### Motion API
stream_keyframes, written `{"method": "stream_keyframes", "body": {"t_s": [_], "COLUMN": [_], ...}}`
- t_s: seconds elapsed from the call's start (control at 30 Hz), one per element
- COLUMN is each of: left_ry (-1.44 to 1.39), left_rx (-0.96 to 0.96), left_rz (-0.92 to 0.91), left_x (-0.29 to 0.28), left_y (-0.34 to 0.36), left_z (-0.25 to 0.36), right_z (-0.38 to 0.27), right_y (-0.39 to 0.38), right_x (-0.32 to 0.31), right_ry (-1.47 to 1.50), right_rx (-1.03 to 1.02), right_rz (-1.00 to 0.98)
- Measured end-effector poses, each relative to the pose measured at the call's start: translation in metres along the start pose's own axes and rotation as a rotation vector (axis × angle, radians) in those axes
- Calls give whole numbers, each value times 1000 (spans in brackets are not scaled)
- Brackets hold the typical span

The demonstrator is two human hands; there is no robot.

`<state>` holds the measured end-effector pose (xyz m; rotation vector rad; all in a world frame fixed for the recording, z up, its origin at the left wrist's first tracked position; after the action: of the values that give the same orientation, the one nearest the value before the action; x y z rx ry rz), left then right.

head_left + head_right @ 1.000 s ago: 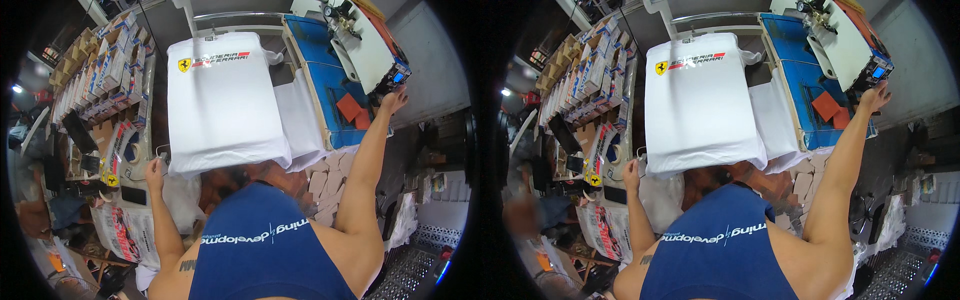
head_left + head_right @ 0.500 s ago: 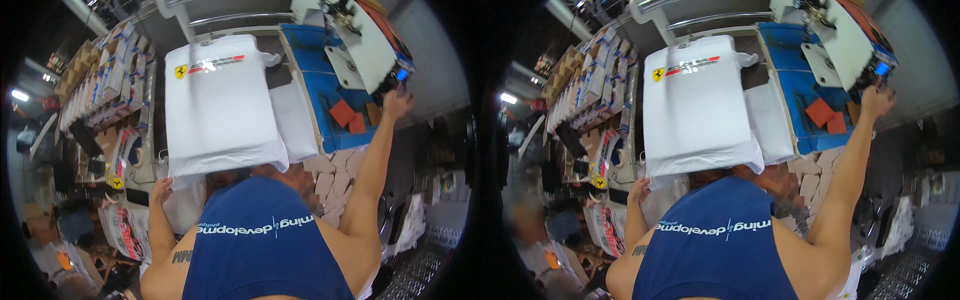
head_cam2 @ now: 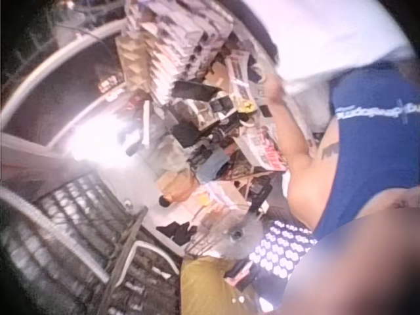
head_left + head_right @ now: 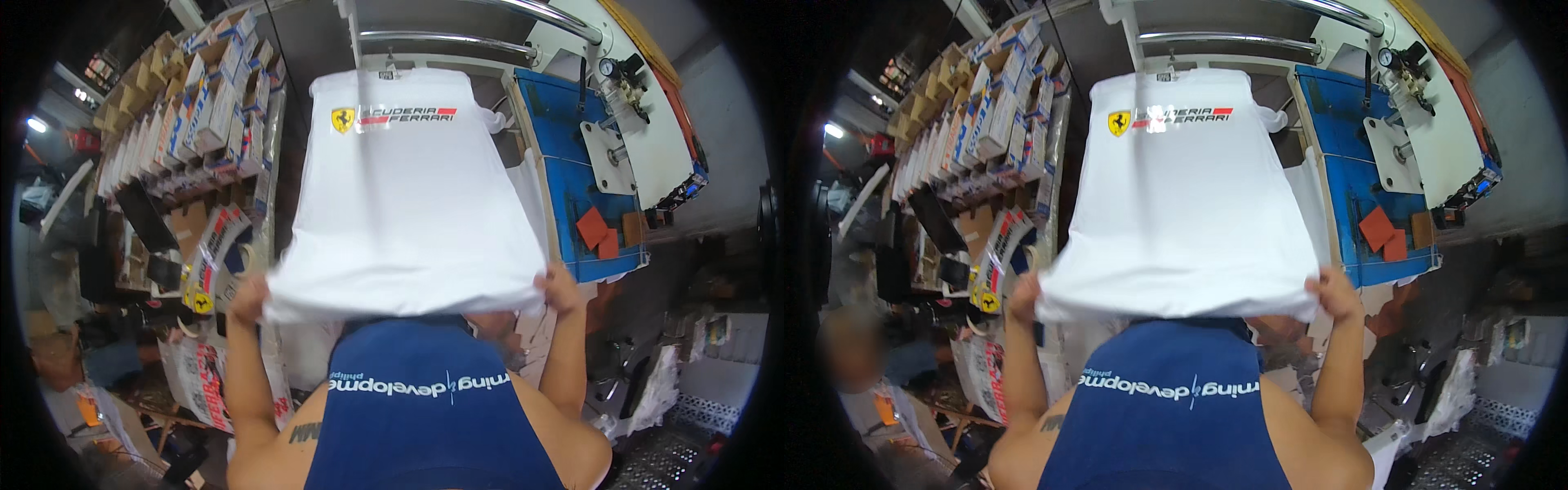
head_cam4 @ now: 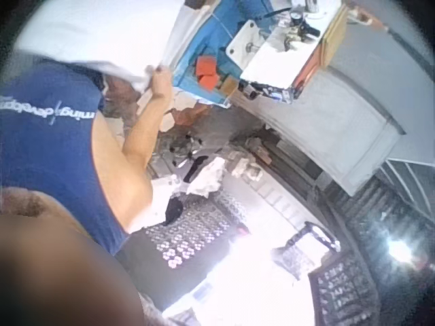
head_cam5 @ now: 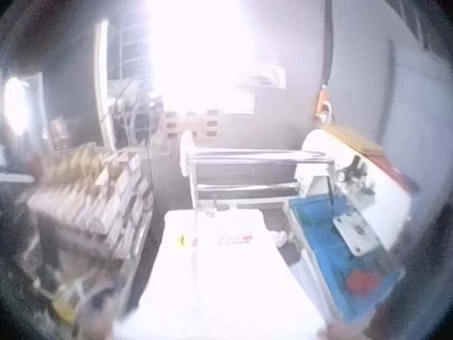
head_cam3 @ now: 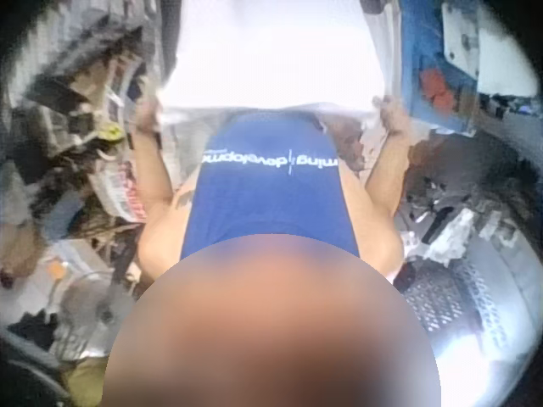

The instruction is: The person places white t-shirts onto a heat press, aligns them, and applies heat to transfer Ferrari-themed graphics. They handle multiple shirts one at a time, smoothing the fabric and operating the press machine before stacking the finished items.

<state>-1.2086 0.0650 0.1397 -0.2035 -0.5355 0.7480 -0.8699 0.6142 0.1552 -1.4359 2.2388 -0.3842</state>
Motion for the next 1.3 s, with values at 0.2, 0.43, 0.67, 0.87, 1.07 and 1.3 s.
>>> {"method": "stream_keyframes", "body": {"t_s": [0.2,0.43,0.67,0.87,1.07,1.3], "left_ry": [-424,-220,652,1075,1201,1433], "left_rx": [808,877,-47,249,555,184], "left_rz": [-142,196,130,323,773,670], "left_x": [63,54,49,21,4,-23], "left_y": [140,98,45,187,374,443], "left_z": [289,339,119,139,211,227], "right_z": [-318,-358,-143,-162,-147,-98], "right_y": [154,71,18,159,422,485], "right_x": [-48,-104,-62,-7,-19,-26], "right_ry": [912,490,-470,-498,93,74], "right_rx": [-672,-879,57,-453,-208,151], "right_rz": [-30,239,469,419,534,264]}}
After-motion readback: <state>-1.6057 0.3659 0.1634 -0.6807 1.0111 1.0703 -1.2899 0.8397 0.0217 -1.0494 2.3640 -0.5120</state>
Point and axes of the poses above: each hand's wrist, its own y-axis towards the middle knuckle, its own x-axis out of the palm, z = x × y, the point moved 10 cm from there along y, towards the middle knuckle, and after that the axes turned 1 degree about -x, right-handed, at the moved point
